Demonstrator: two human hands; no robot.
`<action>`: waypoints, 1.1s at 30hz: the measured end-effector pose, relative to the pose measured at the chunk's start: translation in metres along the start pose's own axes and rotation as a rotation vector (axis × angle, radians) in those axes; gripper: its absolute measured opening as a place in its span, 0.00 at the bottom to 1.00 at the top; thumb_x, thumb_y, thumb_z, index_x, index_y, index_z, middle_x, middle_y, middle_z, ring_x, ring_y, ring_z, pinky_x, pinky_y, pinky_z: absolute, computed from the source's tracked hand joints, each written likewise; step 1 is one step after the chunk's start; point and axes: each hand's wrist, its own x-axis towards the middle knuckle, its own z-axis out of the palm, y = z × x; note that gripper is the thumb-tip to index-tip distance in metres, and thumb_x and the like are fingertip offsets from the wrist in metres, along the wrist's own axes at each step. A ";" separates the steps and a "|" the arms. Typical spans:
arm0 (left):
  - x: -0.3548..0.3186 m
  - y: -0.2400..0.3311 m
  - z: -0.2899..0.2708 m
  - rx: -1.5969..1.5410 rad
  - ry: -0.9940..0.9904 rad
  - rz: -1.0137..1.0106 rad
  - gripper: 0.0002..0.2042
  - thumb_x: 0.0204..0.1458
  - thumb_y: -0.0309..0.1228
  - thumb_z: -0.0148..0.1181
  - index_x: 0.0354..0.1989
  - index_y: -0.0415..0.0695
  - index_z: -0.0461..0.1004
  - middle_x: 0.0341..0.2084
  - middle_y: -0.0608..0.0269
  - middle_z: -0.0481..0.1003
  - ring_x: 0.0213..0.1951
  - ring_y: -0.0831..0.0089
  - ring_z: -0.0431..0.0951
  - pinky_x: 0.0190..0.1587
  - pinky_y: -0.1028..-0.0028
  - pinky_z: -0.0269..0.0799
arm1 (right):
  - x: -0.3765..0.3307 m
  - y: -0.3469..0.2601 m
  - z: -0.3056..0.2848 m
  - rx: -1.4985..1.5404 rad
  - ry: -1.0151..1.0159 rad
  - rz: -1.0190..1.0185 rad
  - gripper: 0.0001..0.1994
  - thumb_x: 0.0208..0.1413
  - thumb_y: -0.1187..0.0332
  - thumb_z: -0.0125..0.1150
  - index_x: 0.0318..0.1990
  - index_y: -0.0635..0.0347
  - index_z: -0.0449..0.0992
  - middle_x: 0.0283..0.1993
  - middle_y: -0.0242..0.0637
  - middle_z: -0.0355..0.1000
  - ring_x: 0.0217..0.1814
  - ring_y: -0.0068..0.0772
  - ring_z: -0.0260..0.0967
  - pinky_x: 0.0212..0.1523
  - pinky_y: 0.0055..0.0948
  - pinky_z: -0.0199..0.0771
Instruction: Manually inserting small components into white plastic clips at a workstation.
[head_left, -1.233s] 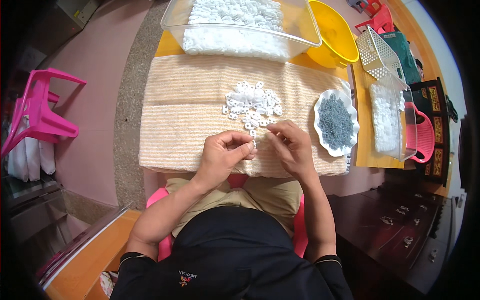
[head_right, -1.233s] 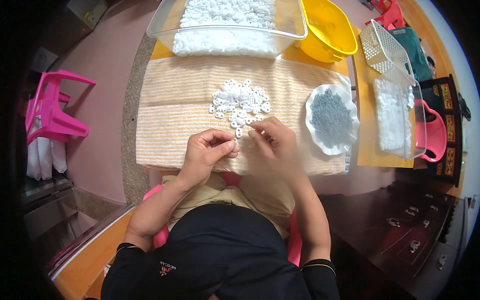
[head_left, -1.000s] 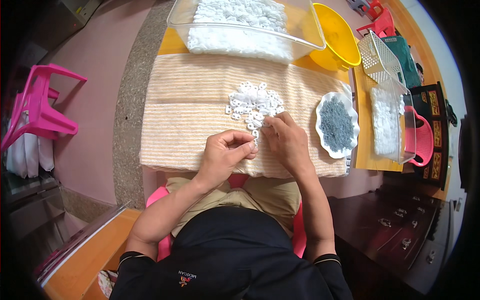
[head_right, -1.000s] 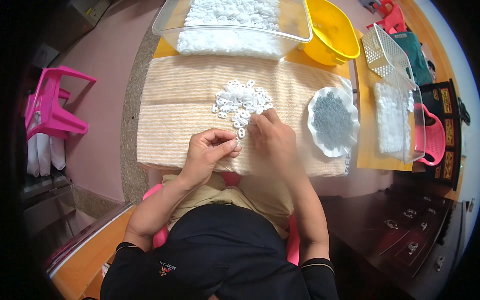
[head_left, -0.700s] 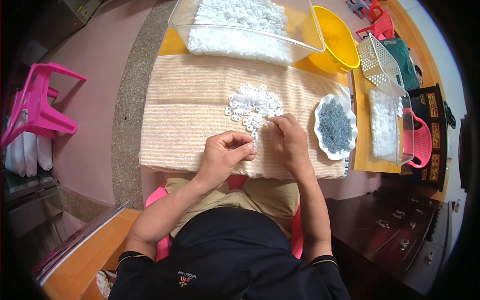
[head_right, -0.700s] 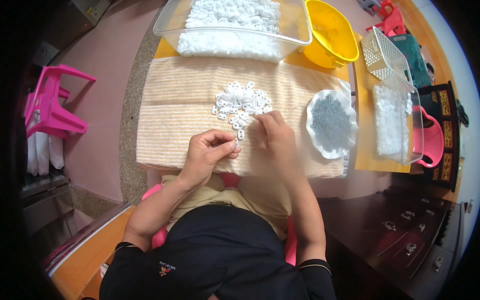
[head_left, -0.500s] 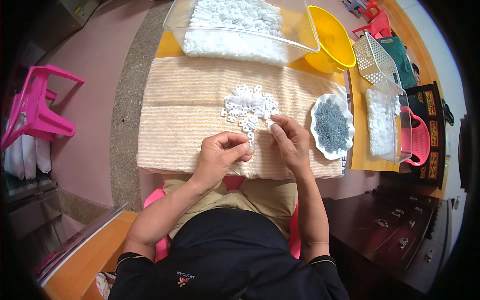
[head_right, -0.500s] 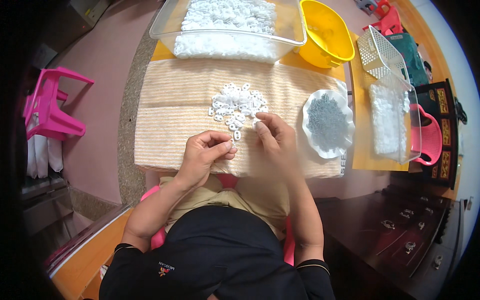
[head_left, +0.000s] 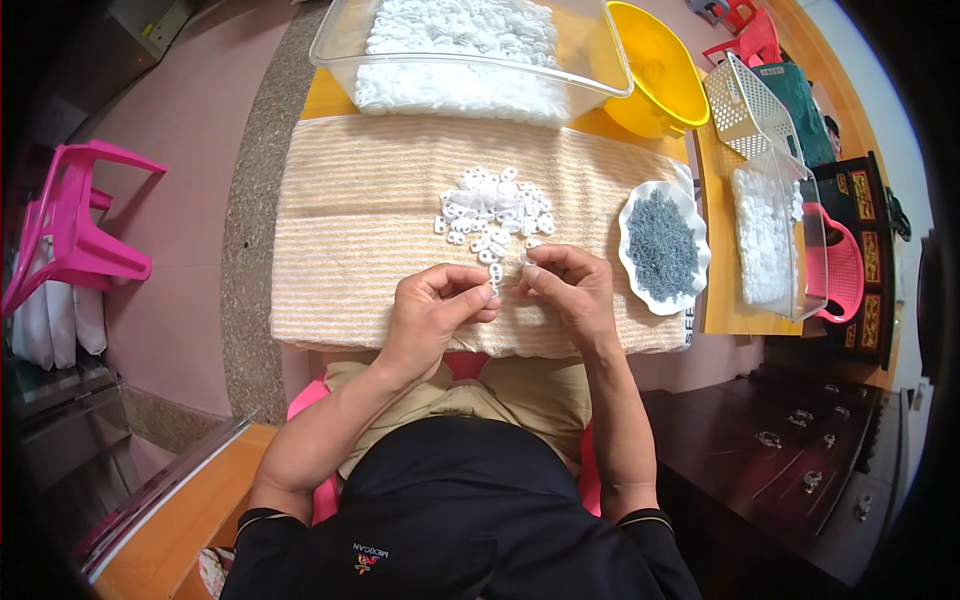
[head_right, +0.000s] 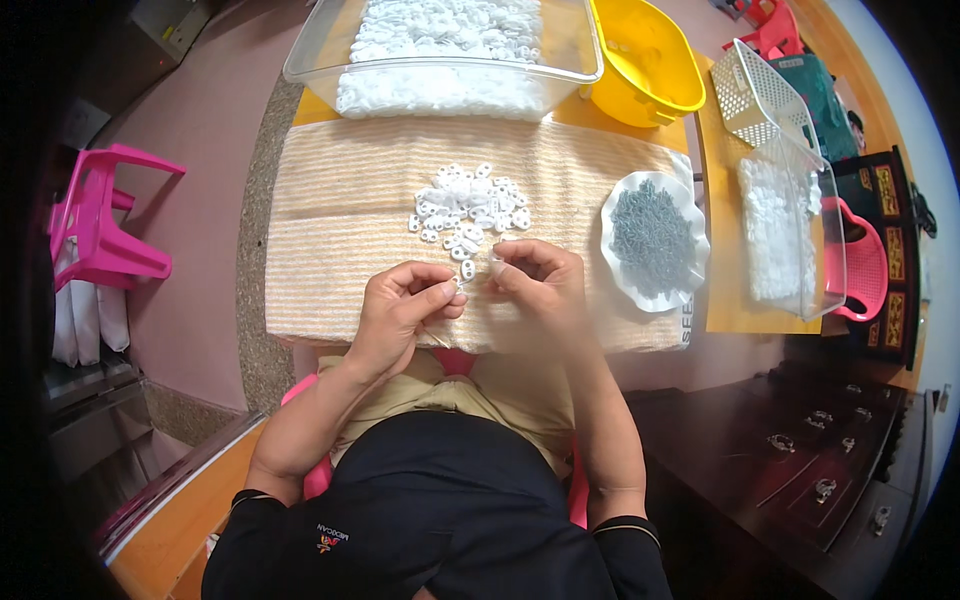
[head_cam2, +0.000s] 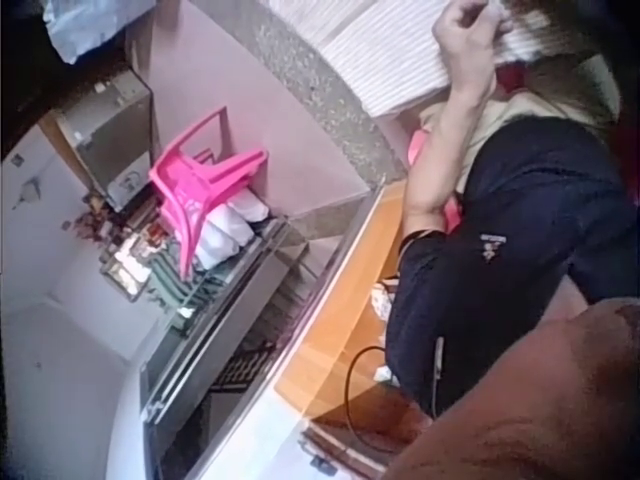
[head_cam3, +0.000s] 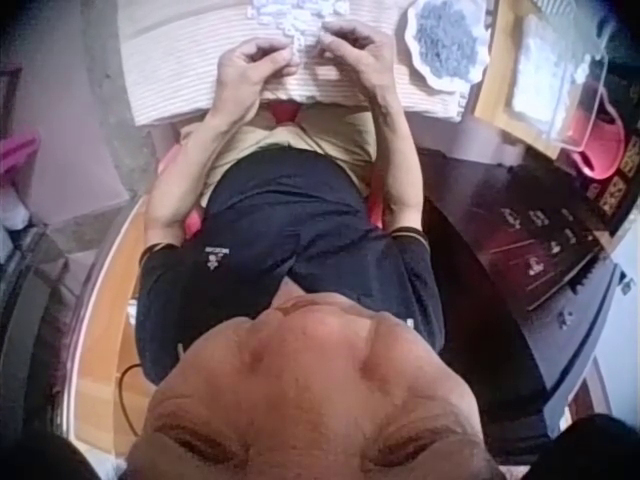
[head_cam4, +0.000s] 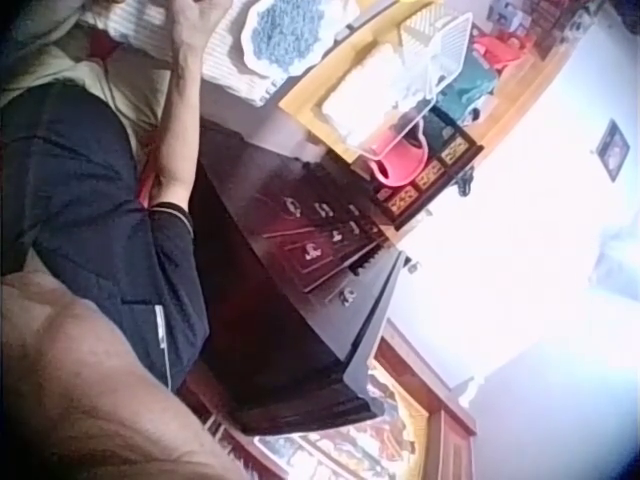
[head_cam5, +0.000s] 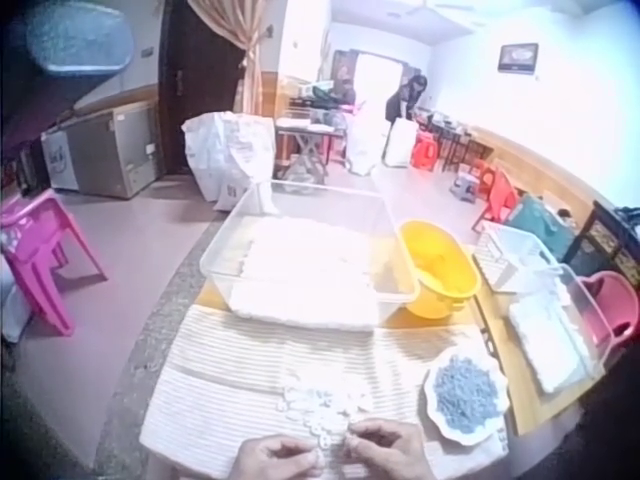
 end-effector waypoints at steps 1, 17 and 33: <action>0.000 0.000 0.000 -0.006 0.005 -0.007 0.06 0.55 0.21 0.58 0.40 0.35 0.74 0.30 0.57 0.77 0.33 0.74 0.80 0.39 0.77 0.79 | 0.000 0.000 0.000 0.001 0.001 0.001 0.08 0.53 0.78 0.61 0.41 0.68 0.76 0.30 0.38 0.76 0.32 0.25 0.75 0.35 0.22 0.75; 0.001 0.001 0.001 -0.008 0.006 -0.016 0.06 0.54 0.21 0.58 0.40 0.35 0.74 0.30 0.58 0.77 0.34 0.74 0.80 0.39 0.77 0.79 | -0.003 -0.006 -0.001 -0.132 0.014 -0.061 0.11 0.54 0.78 0.57 0.45 0.67 0.75 0.36 0.34 0.71 0.32 0.25 0.73 0.32 0.23 0.73; 0.001 0.000 0.000 0.034 -0.007 0.011 0.06 0.55 0.22 0.58 0.40 0.34 0.74 0.30 0.57 0.77 0.34 0.74 0.79 0.39 0.76 0.79 | -0.007 -0.024 0.003 -1.410 -0.119 -0.444 0.14 0.45 0.79 0.54 0.42 0.59 0.75 0.32 0.39 0.68 0.39 0.42 0.68 0.39 0.37 0.69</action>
